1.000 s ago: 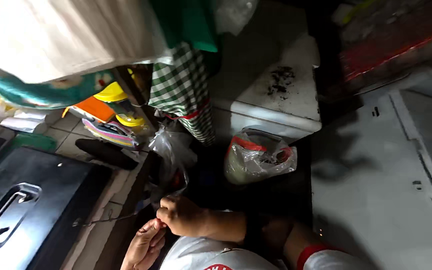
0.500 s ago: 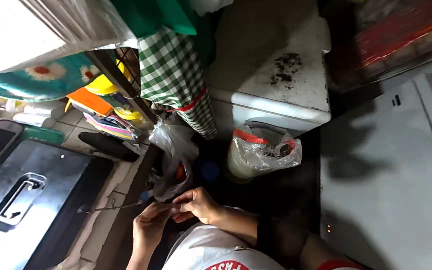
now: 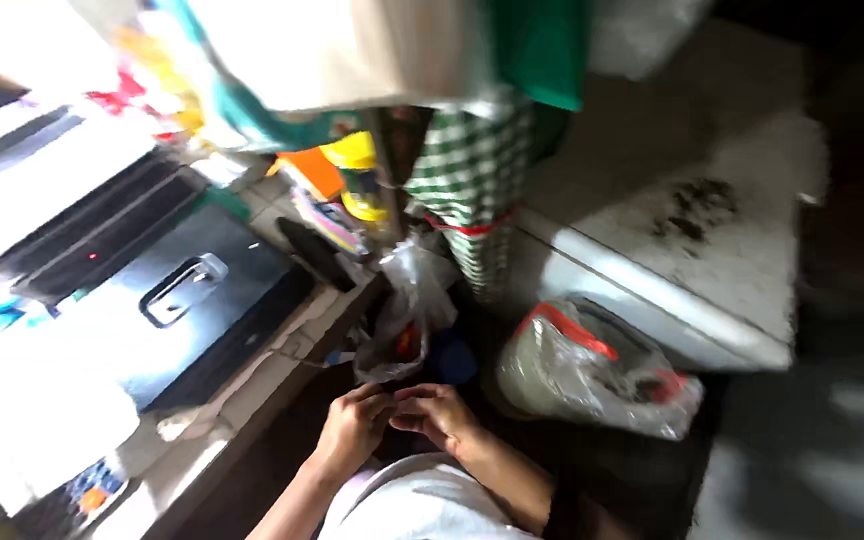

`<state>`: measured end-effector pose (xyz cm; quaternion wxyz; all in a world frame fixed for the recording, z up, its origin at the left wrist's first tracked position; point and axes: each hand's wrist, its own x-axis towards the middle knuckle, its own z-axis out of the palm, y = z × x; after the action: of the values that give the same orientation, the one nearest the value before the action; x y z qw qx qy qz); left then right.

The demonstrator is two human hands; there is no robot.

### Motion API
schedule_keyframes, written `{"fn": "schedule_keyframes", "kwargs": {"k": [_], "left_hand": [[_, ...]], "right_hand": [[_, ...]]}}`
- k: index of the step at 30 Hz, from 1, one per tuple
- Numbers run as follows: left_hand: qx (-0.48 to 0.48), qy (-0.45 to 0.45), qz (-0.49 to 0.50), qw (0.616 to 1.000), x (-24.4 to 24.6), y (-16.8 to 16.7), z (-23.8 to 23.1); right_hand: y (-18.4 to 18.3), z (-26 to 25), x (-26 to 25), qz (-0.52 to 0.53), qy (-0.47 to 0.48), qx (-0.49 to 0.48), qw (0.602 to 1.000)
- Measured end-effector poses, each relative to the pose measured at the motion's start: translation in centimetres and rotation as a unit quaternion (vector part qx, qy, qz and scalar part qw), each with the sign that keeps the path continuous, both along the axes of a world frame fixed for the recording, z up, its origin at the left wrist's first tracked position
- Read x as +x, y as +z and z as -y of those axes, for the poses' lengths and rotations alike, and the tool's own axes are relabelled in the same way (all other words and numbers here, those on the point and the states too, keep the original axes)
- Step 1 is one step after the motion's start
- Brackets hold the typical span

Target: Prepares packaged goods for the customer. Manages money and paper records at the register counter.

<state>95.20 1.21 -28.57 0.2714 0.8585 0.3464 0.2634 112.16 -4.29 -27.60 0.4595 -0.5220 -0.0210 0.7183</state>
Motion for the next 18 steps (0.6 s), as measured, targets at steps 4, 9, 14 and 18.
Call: {"fn": "schedule_keyframes", "kwargs": {"k": [4,9,14,18], "left_hand": [[-0.027,0.024,-0.004,0.999,-1.1,1.2,1.5],[-0.112,0.125,-0.032,0.985,-5.4,1.5,3.9],[-0.178,0.249,-0.025,0.952,-10.3,2.0,7.8],[0.044,0.395,0.026,0.917,-11.8,0.3,10.6]], "right_hand": [[0.0,-1.2,-1.1,0.076,0.036,0.035,0.996],[-0.9,-2.7,-4.8,0.138,0.213,0.111,0.961],[-1.8,-4.6,-9.4,0.110,0.430,0.197,0.874],[-1.7,-6.7,-14.1,0.064,0.519,0.130,0.842]]}}
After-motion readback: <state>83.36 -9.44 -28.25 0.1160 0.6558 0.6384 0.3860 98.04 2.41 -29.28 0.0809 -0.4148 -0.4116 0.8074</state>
